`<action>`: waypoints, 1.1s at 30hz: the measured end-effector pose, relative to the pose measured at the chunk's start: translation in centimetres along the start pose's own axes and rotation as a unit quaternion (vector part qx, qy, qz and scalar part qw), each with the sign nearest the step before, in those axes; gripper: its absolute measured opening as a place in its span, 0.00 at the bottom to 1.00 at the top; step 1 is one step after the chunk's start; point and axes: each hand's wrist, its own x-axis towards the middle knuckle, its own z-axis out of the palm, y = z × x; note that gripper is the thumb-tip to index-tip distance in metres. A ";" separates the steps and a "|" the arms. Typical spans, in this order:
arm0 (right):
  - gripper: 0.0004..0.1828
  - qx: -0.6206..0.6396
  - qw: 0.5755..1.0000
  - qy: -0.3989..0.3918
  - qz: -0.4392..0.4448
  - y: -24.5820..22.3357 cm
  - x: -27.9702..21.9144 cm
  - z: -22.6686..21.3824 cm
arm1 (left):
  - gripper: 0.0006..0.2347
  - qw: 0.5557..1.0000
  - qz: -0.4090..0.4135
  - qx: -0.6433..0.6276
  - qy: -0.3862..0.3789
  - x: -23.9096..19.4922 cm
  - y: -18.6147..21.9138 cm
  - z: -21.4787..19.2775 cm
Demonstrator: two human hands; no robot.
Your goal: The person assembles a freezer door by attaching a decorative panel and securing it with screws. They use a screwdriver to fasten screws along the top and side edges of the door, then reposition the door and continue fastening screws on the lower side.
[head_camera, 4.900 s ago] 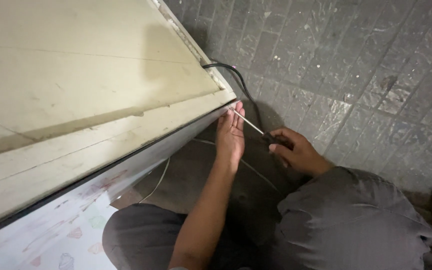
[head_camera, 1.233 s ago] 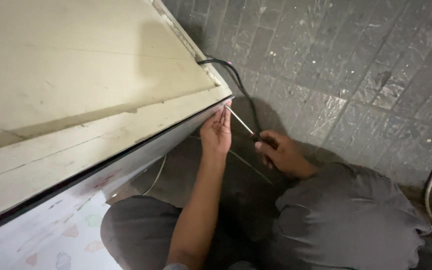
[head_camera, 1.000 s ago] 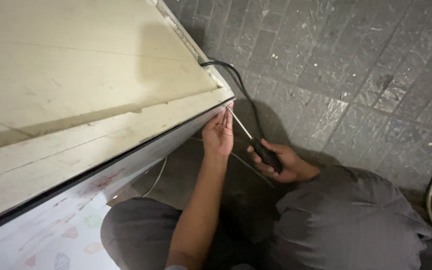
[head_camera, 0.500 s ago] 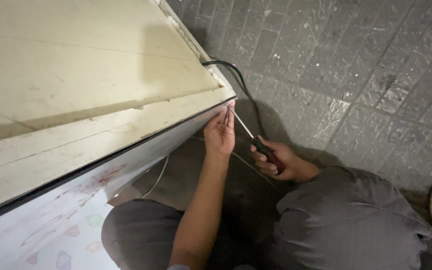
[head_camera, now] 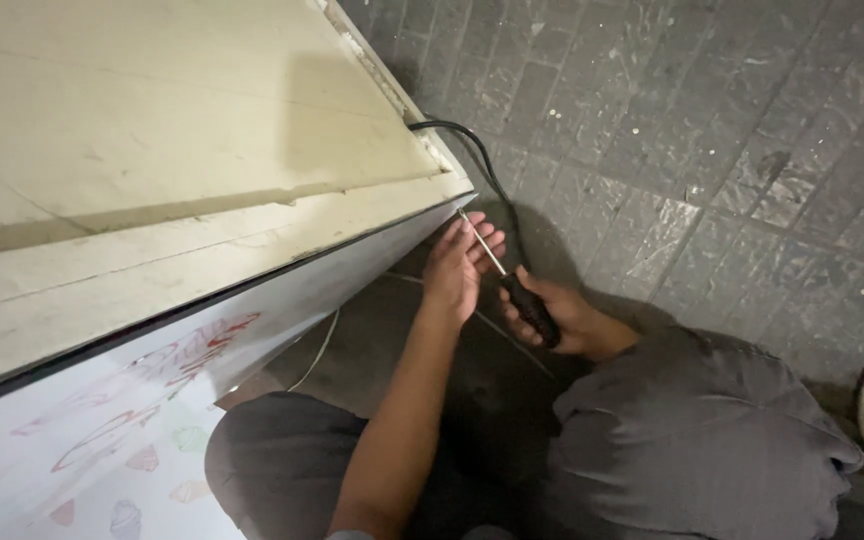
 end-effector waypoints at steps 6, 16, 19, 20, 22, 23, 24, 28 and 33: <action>0.41 -0.476 0.851 0.194 -0.111 0.1 -3.4 0.8 | 0.15 0.997 0.042 0.010 0.056 0.0 0.2 1.0; 0.34 0.057 0.994 -0.093 0.026 -0.5 -3.7 1.0 | 0.17 0.988 0.027 0.032 0.145 0.7 -0.2 1.3; 0.26 -0.247 0.964 0.037 -0.093 0.5 -3.0 -0.4 | 0.15 0.987 0.034 0.033 0.152 1.5 0.0 1.1; 0.34 -0.489 0.839 0.147 -0.188 1.3 -2.7 -1.3 | 0.13 0.987 0.042 0.032 0.154 1.4 -0.2 0.9; 0.30 -0.557 0.777 0.174 -0.233 1.2 -3.0 -0.4 | 0.12 0.986 0.038 0.029 0.162 0.8 0.1 1.7; 0.25 -0.620 0.706 0.201 -0.278 0.9 -3.1 0.1 | 0.12 0.985 0.034 0.025 0.167 0.6 0.3 2.2; 0.25 -0.620 0.705 0.203 -0.279 1.3 -2.9 0.3 | 0.12 0.985 0.033 0.025 0.164 0.5 0.4 2.3; 0.22 0.000 0.998 0.013 -0.058 -0.6 -3.4 2.3 | 0.14 0.989 0.010 0.026 0.145 -0.7 1.5 3.3; 0.43 -0.112 0.992 -0.048 -0.015 -0.6 -2.6 2.1 | 0.17 0.989 -0.032 -0.144 0.023 0.1 2.0 0.1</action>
